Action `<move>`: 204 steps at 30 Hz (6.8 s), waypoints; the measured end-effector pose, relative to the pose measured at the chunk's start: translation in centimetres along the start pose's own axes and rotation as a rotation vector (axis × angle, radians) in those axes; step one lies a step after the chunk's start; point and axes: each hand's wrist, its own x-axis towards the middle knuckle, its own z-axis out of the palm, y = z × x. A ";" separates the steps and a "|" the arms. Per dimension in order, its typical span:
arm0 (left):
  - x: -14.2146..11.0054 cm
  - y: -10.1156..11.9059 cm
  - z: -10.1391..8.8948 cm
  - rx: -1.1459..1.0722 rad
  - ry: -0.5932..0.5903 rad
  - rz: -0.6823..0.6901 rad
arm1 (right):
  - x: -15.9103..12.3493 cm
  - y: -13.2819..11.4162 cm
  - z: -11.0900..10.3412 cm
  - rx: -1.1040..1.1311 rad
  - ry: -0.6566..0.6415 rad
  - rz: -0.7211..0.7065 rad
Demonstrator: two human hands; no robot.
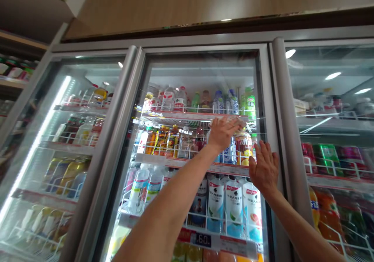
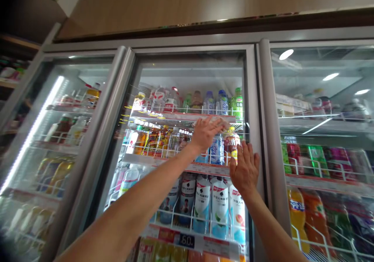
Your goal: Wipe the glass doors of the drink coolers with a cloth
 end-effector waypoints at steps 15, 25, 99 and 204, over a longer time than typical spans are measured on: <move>-7.4 1.2 -0.3 -0.017 0.028 0.046 | 0.0 -0.2 -0.1 0.015 -0.073 -0.156; -12.5 -8.5 -4.6 0.127 0.181 -0.532 | 0.0 -0.3 -0.1 0.033 -0.126 -0.135; -37.1 -3.8 -9.5 -0.105 -0.104 0.094 | -6.7 -8.9 -0.6 0.086 -0.150 -0.056; 4.8 32.5 11.0 0.002 -0.021 -0.361 | -2.3 32.0 -8.1 0.200 -0.308 -0.385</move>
